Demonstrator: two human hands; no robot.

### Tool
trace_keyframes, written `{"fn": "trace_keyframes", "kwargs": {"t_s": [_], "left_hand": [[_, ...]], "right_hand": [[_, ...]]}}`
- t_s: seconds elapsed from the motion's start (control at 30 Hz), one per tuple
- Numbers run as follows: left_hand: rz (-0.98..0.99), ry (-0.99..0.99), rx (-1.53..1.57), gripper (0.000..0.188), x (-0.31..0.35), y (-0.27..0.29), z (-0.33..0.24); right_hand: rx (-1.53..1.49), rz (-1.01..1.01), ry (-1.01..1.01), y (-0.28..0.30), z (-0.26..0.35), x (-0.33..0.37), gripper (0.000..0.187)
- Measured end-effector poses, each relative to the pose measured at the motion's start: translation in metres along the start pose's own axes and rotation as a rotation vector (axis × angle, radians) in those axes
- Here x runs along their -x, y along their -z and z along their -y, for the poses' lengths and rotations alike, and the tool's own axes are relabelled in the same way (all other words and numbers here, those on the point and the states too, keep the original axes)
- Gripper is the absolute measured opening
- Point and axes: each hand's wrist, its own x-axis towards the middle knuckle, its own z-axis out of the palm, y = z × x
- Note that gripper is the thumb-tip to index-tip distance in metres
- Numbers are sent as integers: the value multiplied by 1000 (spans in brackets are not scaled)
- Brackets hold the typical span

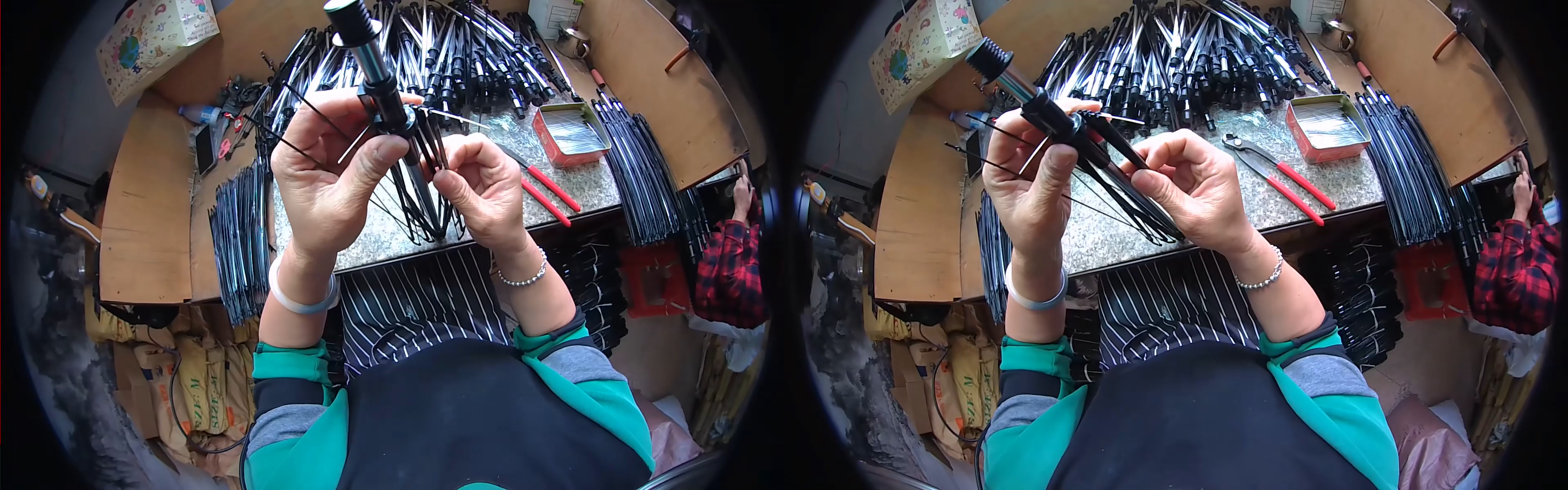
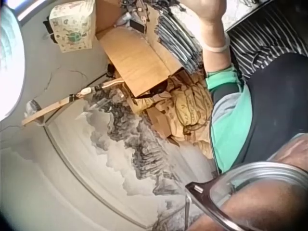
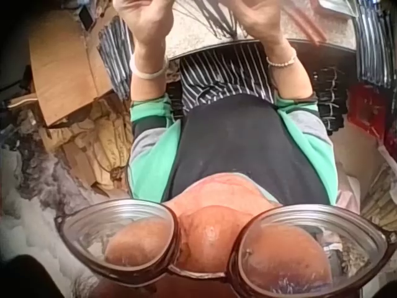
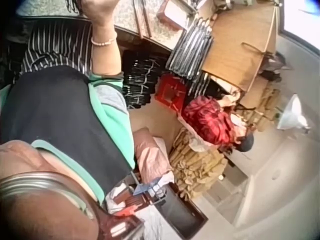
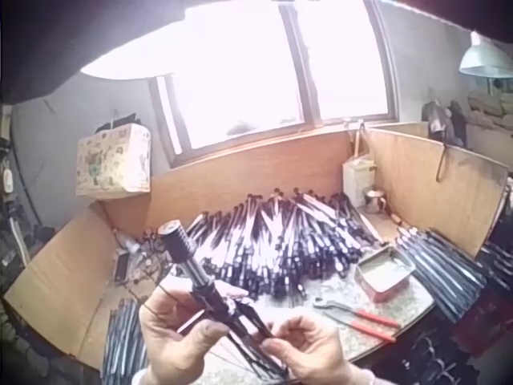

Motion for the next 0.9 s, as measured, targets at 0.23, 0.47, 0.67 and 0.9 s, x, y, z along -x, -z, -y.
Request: {"fn": "trace_keyframes", "kwargs": {"t_s": [0.23, 0.47, 0.67, 0.9], "left_hand": [[114, 16, 99, 27, 0, 3, -3], [131, 6, 85, 31, 2, 0, 0], [86, -9, 68, 31, 4, -6, -3], [-1, -149, -63, 32, 7, -4, 5]], "right_hand": [[-91, 80, -57, 6, 6, -1, 18], [149, 82, 142, -1, 7, -2, 29], [740, 73, 441, -5, 10, 8, 43], [889, 74, 556, -10, 5, 6, 43]]}}
